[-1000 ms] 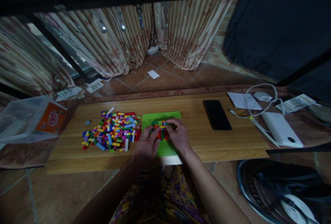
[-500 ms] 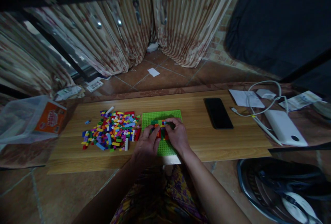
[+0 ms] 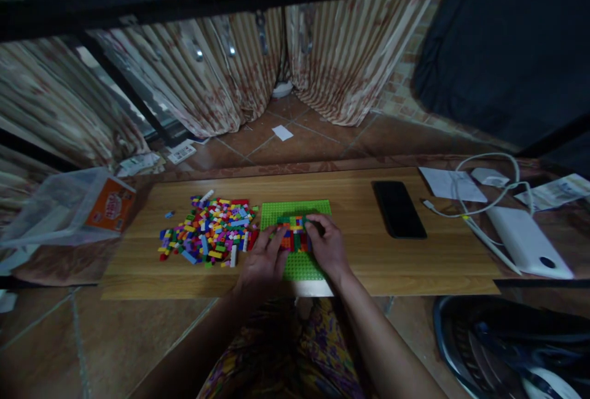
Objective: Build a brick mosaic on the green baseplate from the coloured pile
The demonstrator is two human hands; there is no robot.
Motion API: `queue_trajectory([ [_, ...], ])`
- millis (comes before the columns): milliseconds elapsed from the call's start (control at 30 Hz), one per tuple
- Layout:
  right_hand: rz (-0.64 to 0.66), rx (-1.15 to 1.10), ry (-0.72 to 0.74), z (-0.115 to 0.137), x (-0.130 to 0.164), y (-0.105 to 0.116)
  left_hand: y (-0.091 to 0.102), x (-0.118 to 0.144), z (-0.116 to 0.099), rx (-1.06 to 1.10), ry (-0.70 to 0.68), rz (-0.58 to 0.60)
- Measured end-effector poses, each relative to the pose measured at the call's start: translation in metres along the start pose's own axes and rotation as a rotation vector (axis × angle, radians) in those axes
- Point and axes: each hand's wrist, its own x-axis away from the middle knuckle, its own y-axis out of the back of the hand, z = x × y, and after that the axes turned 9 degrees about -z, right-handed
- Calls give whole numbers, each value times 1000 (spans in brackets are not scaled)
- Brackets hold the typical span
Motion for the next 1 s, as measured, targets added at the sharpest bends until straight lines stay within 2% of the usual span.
queue_trajectory([
  [167,-257,0,-25,-3,-2,24,25,19,18,-23,106,-86],
  [267,-328,67,2,-8,-2,43,37,28,31,-36,171,-97],
  [467,-295,297,103,-25,6,65,46,41,45,-66,265,-168],
  [733,-256,394,145,-29,8,65,68,62,55,16,371,-255],
  [1000,-218,487,166,-33,9,69,75,88,64,20,438,-276],
])
